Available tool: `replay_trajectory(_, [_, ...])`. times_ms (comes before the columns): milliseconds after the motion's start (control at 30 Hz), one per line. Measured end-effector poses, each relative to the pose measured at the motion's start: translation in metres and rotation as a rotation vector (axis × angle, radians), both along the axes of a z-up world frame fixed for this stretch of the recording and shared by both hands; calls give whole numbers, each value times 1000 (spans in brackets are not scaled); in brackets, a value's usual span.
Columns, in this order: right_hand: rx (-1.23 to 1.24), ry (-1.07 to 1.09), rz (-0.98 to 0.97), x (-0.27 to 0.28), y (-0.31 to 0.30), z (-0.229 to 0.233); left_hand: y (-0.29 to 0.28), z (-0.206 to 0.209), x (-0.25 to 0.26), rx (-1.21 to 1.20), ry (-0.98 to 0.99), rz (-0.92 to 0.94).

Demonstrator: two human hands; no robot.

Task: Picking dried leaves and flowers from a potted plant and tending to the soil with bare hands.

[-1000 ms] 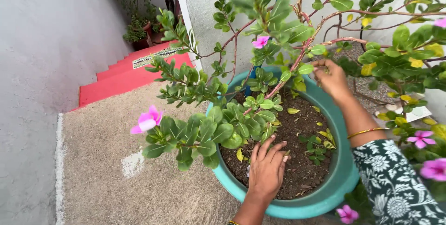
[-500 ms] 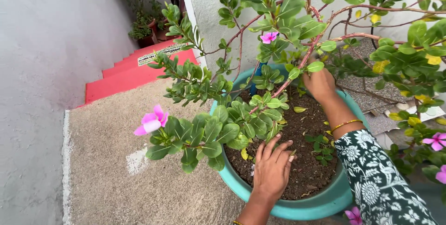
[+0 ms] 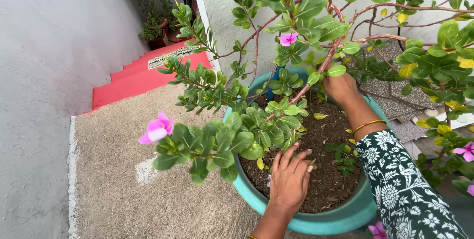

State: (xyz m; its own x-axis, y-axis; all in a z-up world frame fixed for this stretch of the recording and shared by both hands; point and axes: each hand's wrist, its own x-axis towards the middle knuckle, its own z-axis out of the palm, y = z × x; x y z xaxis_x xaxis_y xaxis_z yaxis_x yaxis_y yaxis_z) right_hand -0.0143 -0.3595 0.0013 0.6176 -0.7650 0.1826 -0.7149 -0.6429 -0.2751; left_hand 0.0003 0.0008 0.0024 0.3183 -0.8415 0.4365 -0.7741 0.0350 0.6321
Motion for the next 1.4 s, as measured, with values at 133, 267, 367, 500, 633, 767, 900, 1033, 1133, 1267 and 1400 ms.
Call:
replay_trajectory(133, [-108,-109,66,-13,7,4,-1,0,0,1,-4,0])
replay_trajectory(267, [-255,139,73,-28,-1,4,-1,1,1,7,-18,3])
replay_trajectory(367, [-318,164,89,-34,13,3,-2,0,1,10,-34,12])
replay_trajectory(500, [-332,-69,46,-39,51,15,-2,1,-1,36,-62,20])
replay_trajectory(633, [-325,-87,-17,-47,74,34,-2,1,2,43,-65,18])
replay_trajectory(767, [-21,-574,-74,-61,89,52,-1,-1,0,20,-67,25])
replay_trajectory(900, [728,-1056,-101,-81,108,38,-2,-5,-2,-23,-90,38])
replay_trajectory(1033, [1001,-1098,-238,-95,146,13,2,4,-5,-55,-123,32])
replay_trajectory(1133, [1045,-1058,-290,-99,166,-20,8,6,-5,-86,-182,3])
replay_trajectory(1267, [996,-1136,-244,-96,177,-70,9,-8,-15,-195,-291,-102])
replay_trajectory(1400, [901,-1345,-128,-83,174,-95,-4,-9,-39,-324,-270,-235])
